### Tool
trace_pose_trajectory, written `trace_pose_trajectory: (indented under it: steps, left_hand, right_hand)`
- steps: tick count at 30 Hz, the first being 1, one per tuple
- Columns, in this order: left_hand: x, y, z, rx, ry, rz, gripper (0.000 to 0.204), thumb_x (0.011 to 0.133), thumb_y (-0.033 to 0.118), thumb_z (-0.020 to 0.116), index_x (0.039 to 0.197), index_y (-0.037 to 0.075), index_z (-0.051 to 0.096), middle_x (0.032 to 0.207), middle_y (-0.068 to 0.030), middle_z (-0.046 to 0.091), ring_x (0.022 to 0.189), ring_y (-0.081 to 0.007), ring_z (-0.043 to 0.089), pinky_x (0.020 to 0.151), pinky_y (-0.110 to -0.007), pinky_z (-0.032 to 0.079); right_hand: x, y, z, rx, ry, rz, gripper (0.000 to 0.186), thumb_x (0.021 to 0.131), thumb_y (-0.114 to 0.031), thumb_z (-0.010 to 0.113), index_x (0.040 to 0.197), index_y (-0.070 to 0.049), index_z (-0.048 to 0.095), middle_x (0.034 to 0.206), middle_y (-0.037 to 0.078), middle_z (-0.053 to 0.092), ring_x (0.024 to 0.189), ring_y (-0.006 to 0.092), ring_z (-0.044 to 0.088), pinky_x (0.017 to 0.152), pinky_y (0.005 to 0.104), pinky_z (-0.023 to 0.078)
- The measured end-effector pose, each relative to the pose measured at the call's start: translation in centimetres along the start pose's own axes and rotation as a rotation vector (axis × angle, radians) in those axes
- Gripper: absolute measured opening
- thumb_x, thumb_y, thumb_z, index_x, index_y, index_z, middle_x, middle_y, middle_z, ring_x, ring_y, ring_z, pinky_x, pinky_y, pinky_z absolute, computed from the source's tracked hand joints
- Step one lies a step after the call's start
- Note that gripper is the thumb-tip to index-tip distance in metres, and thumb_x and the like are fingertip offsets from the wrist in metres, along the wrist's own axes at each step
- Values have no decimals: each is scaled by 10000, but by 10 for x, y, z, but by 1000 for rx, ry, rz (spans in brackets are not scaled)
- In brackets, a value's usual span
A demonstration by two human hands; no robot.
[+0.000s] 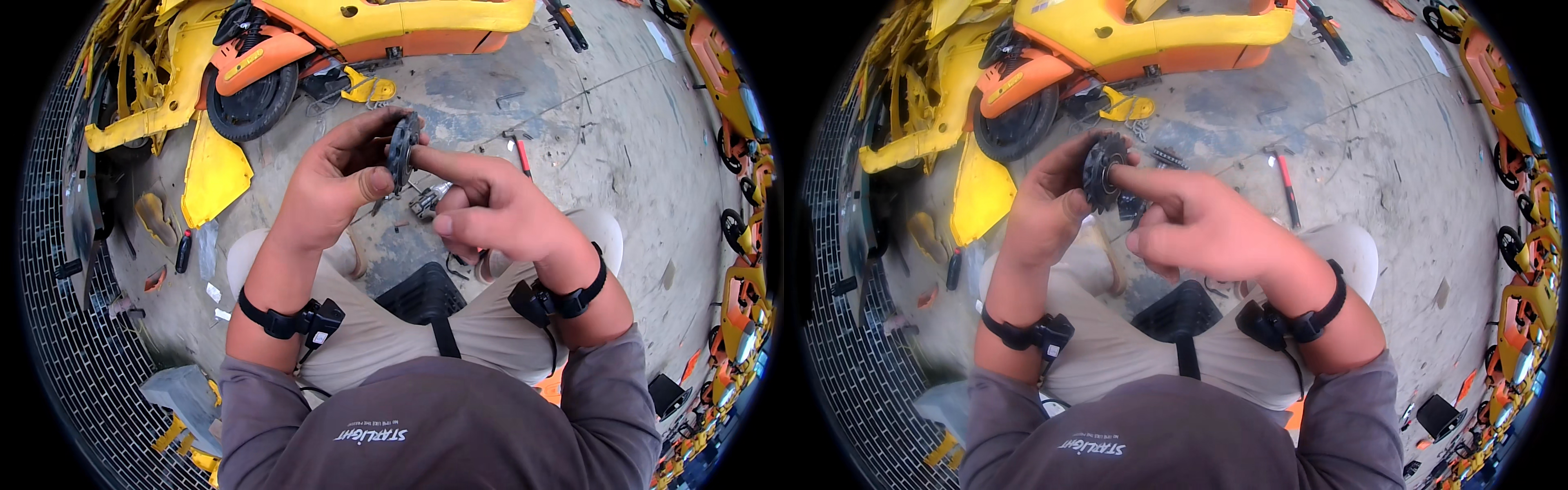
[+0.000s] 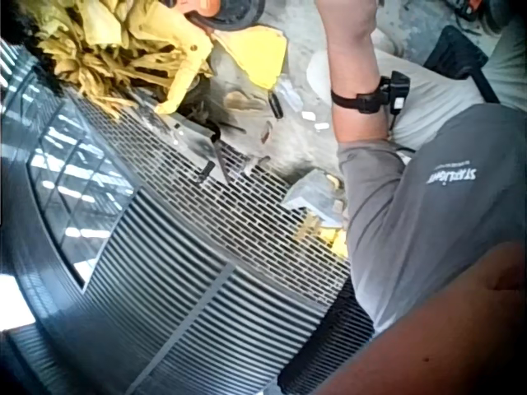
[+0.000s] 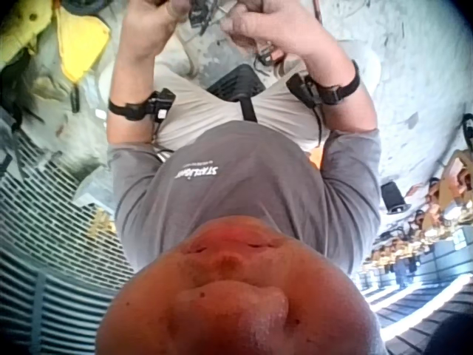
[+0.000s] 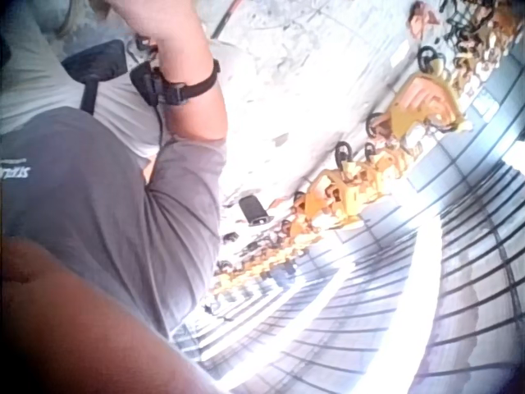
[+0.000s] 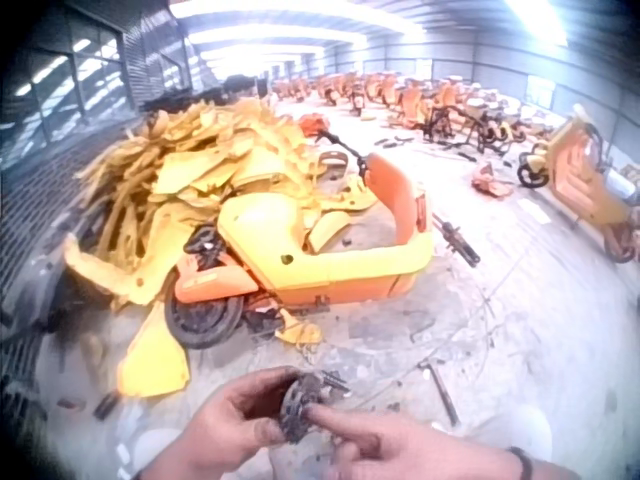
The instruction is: The person removes a bearing from a sprocket using pliers and hands, then fits a new bearing into the sprocket center by hand.
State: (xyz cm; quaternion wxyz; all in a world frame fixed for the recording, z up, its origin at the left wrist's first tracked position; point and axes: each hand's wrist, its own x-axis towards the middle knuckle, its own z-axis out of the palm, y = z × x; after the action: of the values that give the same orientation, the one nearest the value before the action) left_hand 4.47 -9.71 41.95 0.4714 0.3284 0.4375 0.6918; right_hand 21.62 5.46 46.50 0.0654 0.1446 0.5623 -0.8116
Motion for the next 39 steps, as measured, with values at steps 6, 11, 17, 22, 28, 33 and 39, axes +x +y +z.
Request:
trace_pose_trajectory:
  steps: [6, 11, 17, 22, 28, 33, 39]
  left_hand:
    - [5, 2, 2, -16, -19, 26, 760, 814, 315, 828, 1428, 8, 502, 1321, -146, 626, 1233, -248, 594, 1071, -378, 456]
    - [-1, -11, 5, -196, -12, -51, 719, 870, 320, 776, 1448, 19, 472, 1377, -194, 576, 1274, -286, 568, 1088, -403, 448]
    - [1, -15, 11, -315, -33, -91, 687, 903, 276, 746, 1464, 19, 444, 1415, -197, 542, 1294, -280, 553, 1084, -385, 453]
    - [-1, -19, 6, -326, -22, -96, 697, 898, 261, 752, 1471, 21, 435, 1398, -159, 559, 1284, -243, 557, 1058, -356, 471]
    - [1, -18, 9, -346, -28, -102, 725, 888, 261, 764, 1471, -2, 422, 1396, -142, 557, 1271, -236, 562, 1067, -365, 463]
    - [0, -18, 10, -349, -28, -85, 733, 889, 271, 765, 1470, -12, 420, 1395, -139, 556, 1266, -238, 564, 1078, -376, 451]
    - [-1, -15, 12, -299, -26, -78, 708, 901, 258, 757, 1468, -8, 427, 1399, -135, 552, 1269, -235, 559, 1088, -389, 441]
  right_hand:
    - [1, 9, -9, 143, -169, -50, 757, 888, -82, 581, 1557, 45, 249, 671, 37, 603, 582, 127, 576, 546, 258, 451]
    - [1, 8, -3, -611, 120, -357, 389, 904, -99, 606, 1288, -41, 597, 692, 119, 618, 584, 251, 610, 542, 362, 477]
    - [13, 18, -4, -871, 395, -738, 140, 879, -114, 680, 1009, -67, 702, 775, 127, 642, 724, 370, 619, 621, 443, 497]
    - [14, 20, -7, -899, 462, -790, 152, 799, -72, 730, 951, -80, 735, 834, 88, 630, 804, 332, 601, 681, 422, 494]
    - [15, 21, -9, -905, 466, -808, 155, 782, -60, 735, 935, -82, 737, 847, 80, 618, 813, 315, 583, 702, 411, 483]
    - [15, 16, -7, -896, 442, -818, 148, 778, -34, 726, 920, -75, 724, 858, 86, 583, 831, 321, 567, 724, 412, 473]
    - [15, 17, -8, -906, 436, -813, 190, 747, 5, 728, 923, -68, 723, 886, 92, 587, 849, 323, 562, 742, 410, 468]
